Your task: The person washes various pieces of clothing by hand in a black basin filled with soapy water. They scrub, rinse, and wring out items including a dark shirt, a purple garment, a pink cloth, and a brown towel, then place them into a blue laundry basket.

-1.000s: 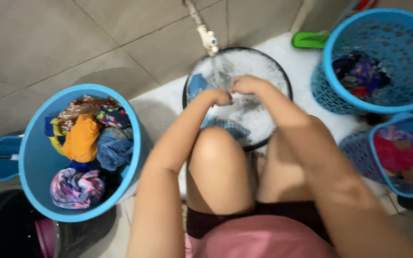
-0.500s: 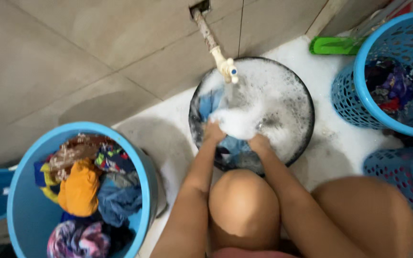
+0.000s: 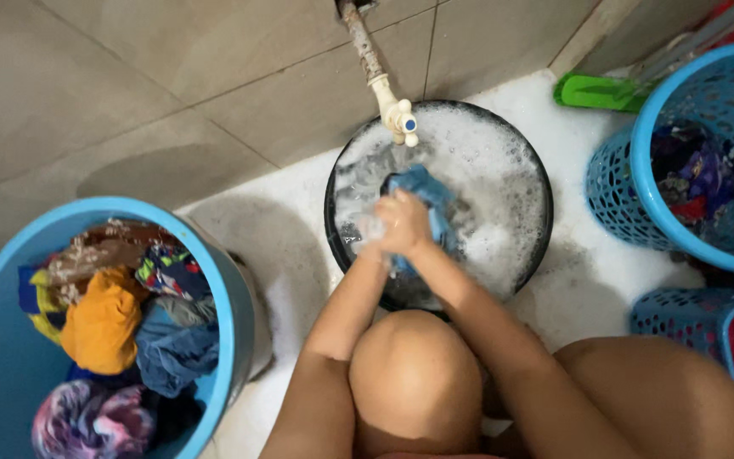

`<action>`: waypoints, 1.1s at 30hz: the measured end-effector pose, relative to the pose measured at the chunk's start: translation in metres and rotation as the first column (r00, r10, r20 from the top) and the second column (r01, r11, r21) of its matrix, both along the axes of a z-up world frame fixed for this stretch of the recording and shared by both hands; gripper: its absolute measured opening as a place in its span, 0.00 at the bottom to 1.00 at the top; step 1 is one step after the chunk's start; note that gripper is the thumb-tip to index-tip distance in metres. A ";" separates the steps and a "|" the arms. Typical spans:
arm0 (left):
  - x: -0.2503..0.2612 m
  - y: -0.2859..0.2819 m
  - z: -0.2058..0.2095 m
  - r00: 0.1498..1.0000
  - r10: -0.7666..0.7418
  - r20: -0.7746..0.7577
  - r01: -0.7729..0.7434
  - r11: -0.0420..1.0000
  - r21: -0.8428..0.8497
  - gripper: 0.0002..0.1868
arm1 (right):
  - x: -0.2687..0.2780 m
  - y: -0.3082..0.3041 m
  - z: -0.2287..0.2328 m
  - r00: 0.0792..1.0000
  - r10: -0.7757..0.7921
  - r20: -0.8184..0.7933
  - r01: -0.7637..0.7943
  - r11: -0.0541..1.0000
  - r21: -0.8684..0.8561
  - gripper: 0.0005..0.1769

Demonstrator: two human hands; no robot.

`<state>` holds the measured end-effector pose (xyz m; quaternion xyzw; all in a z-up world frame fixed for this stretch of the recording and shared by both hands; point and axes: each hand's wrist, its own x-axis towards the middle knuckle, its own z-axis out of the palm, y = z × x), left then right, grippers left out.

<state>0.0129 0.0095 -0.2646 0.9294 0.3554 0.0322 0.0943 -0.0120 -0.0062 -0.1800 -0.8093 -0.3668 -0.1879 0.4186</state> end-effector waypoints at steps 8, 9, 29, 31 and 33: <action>0.012 0.105 0.008 0.947 0.141 0.289 0.162 0.567 -0.807 0.42 | 0.078 -0.087 -0.011 0.876 -0.464 -0.133 0.437 0.879 -0.190 0.17; 0.013 0.116 0.018 0.935 0.075 0.348 0.216 0.657 -0.722 0.39 | 0.078 -0.096 -0.009 0.861 -0.477 -0.175 0.456 0.878 -0.148 0.17; -0.023 0.072 -0.060 0.830 -0.336 0.445 0.557 0.495 -0.667 0.24 | 0.046 -0.115 -0.187 0.450 -0.288 -0.845 -0.287 0.850 -0.442 0.38; -0.006 0.063 0.009 0.816 -0.349 0.461 0.565 0.312 -0.764 0.24 | 0.055 -0.113 -0.192 0.390 -0.243 -0.888 -0.271 0.892 -0.363 0.35; 0.002 0.059 0.091 0.814 -0.317 0.487 0.564 0.231 -0.793 0.23 | 0.069 -0.115 -0.191 0.346 -0.192 -0.918 -0.234 0.930 -0.283 0.33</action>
